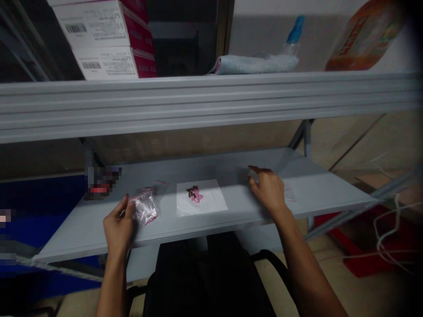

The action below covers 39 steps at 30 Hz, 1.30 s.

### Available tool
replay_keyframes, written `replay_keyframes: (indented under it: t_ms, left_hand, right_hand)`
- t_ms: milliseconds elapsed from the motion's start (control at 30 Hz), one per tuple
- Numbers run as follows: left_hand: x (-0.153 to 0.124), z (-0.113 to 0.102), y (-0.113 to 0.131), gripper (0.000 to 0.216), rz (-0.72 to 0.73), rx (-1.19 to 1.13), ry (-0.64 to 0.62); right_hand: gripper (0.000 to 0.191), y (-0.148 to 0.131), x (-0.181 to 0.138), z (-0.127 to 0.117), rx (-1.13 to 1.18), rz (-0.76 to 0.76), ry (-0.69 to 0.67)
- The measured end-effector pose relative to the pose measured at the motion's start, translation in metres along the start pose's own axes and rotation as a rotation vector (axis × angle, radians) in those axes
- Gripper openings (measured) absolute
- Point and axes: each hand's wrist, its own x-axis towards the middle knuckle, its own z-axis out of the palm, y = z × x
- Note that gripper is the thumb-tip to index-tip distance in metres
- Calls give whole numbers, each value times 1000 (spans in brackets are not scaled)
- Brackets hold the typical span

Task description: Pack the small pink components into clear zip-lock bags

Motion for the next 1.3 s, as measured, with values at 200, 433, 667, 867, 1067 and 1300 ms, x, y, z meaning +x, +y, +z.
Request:
replay_keyframes:
  t_ms: [200, 433, 667, 867, 1067, 1300]
  left_hand:
    - [-5, 10, -10, 59, 341, 252, 81]
    - [-16, 1, 14, 26, 496, 169, 252]
    - [-83, 11, 92, 49, 760, 30, -455]
    - [-81, 32, 74, 31, 361, -173, -527]
    - [-40, 37, 39, 42, 4, -405, -542]
    - [-40, 44, 24, 34, -14, -619, -578]
  right_hand:
    - [44, 42, -3, 12, -311, 144, -198]
    - [32, 32, -1, -10, -178, 43, -41]
    - [22, -83, -48, -26, 593, -599, -202]
    - [17, -124, -66, -10, 895, -383, -293]
    - [18, -101, -37, 31, 733, -353, -172]
    - [17, -97, -36, 69, 614, -402, -228]
